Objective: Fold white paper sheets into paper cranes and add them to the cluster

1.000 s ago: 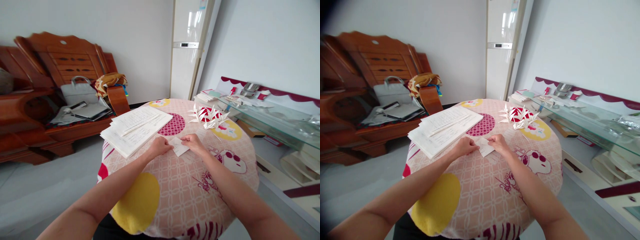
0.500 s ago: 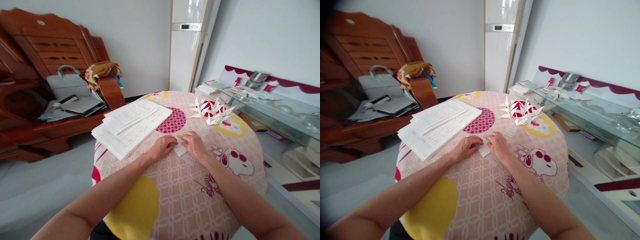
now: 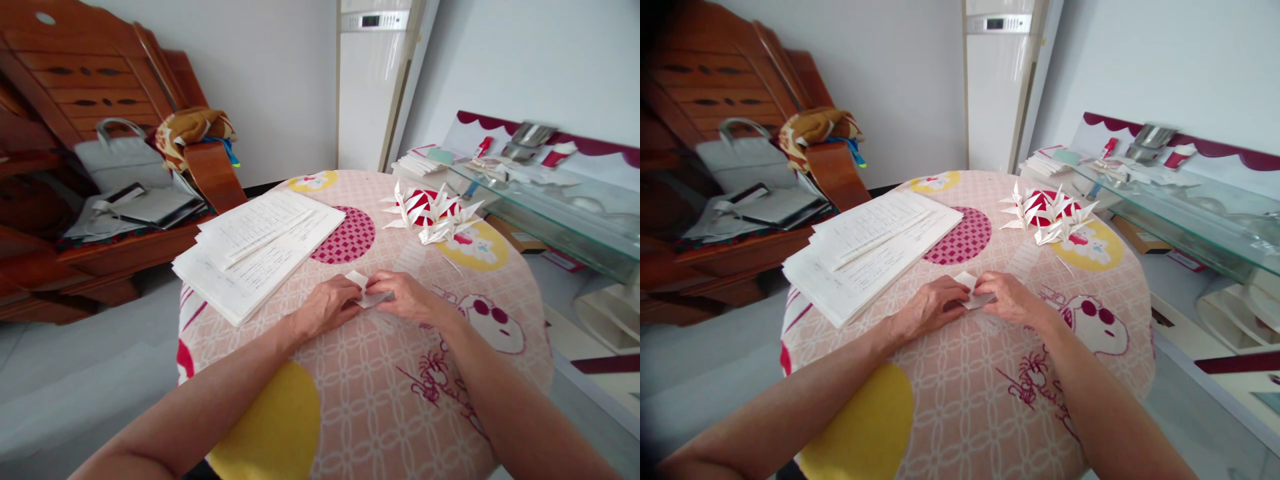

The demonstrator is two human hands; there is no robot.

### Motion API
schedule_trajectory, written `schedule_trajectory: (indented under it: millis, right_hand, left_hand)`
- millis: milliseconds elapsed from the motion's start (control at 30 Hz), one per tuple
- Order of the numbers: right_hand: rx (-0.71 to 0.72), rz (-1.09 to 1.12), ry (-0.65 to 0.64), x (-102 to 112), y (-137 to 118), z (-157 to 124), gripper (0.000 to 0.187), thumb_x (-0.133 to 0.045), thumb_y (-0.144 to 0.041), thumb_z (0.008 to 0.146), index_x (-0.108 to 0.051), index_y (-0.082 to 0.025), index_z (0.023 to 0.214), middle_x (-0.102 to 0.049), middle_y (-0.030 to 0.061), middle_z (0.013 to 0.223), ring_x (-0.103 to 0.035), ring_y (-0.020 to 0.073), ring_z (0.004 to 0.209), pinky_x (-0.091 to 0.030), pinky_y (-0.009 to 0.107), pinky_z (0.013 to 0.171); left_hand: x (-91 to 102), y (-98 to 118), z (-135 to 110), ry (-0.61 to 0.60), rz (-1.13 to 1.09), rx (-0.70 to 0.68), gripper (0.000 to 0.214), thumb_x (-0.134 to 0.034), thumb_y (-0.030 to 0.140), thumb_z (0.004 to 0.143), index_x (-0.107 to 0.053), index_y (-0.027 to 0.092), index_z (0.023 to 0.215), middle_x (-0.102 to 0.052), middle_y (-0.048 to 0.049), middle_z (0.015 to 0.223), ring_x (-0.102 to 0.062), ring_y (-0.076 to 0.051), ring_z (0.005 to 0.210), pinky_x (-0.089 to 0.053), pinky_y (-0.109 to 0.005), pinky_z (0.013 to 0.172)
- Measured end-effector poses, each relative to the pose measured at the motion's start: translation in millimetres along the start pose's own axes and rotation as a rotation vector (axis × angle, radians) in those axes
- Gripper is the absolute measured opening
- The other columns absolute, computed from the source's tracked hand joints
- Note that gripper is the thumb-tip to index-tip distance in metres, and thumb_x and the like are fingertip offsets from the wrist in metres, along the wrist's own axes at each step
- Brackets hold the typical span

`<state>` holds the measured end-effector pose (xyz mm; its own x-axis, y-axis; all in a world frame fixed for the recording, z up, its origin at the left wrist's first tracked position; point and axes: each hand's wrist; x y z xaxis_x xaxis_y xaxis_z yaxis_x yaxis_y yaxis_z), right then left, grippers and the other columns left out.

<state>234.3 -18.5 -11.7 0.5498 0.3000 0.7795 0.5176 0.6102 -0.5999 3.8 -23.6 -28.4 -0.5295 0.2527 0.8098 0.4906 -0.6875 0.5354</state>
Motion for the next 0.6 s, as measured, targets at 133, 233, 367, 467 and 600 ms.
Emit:
schedule_trajectory:
  millis: [133, 233, 367, 467, 600]
  right_hand:
    - [-0.046, 0.037, 0.050, -2, -1, 1, 0.020, -0.064, -0.010, 0.081, -0.078, -0.021, 0.091, -0.073, 0.0050, 0.096, -0.066, 0.0185, 0.088, -0.048, 0.030, 0.081]
    - [-0.070, 0.063, 0.081, -3, -1, 3, 0.017, -0.062, -0.013, 0.085, -0.078, -0.019, 0.083, -0.072, 0.0045, 0.087, -0.066, 0.0172, 0.080, -0.047, 0.028, 0.075]
    - [-0.122, 0.074, 0.114, -6, 2, 5, 0.017, -0.062, -0.015, 0.087, -0.077, -0.018, 0.078, -0.069, 0.0035, 0.080, -0.062, 0.0151, 0.073, -0.043, 0.027, 0.068]
    - [-0.150, 0.062, 0.145, -10, 4, 6, 0.017, -0.062, -0.014, 0.087, -0.076, -0.017, 0.079, -0.066, 0.0021, 0.076, -0.060, 0.0142, 0.070, -0.040, 0.026, 0.065]
    - [-0.158, 0.048, 0.154, -12, 3, 8, 0.016, -0.062, -0.014, 0.087, -0.076, -0.018, 0.079, -0.065, 0.0016, 0.075, -0.059, 0.0138, 0.070, -0.039, 0.026, 0.065]
  left_hand:
    - [-1.1, 2, 1, 0.051, -0.024, 0.060, 0.017, -0.057, 0.025, 0.092, -0.073, 0.019, 0.090, -0.073, -0.0084, 0.099, -0.065, -0.021, 0.098, -0.049, -0.031, 0.089]
    - [-1.7, 3, 3, 0.092, -0.062, 0.127, 0.017, -0.058, 0.023, 0.091, -0.073, 0.018, 0.085, -0.072, -0.0062, 0.088, -0.065, -0.018, 0.085, -0.048, -0.028, 0.080]
    - [-2.0, 4, 7, 0.161, -0.123, 0.278, 0.014, -0.060, 0.019, 0.087, -0.070, 0.016, 0.078, -0.070, -0.0033, 0.083, -0.061, -0.014, 0.073, -0.044, -0.025, 0.069]
    - [-2.4, 5, 8, 0.197, -0.120, 0.337, 0.014, -0.061, 0.016, 0.084, -0.067, 0.015, 0.070, -0.069, -0.0030, 0.084, -0.060, -0.013, 0.074, -0.042, -0.024, 0.069]
    - [-3.1, 7, 9, 0.191, -0.080, 0.384, 0.017, -0.062, 0.017, 0.083, -0.064, 0.015, 0.066, -0.065, -0.0023, 0.082, -0.057, -0.011, 0.071, -0.041, -0.024, 0.066]
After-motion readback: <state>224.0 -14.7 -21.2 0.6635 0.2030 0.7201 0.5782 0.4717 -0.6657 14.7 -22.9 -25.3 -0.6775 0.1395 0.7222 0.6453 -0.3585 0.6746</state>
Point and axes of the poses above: each hand's wrist, its own z-axis towards the middle knuckle, its own x-axis out of the back of the hand, y = z × x
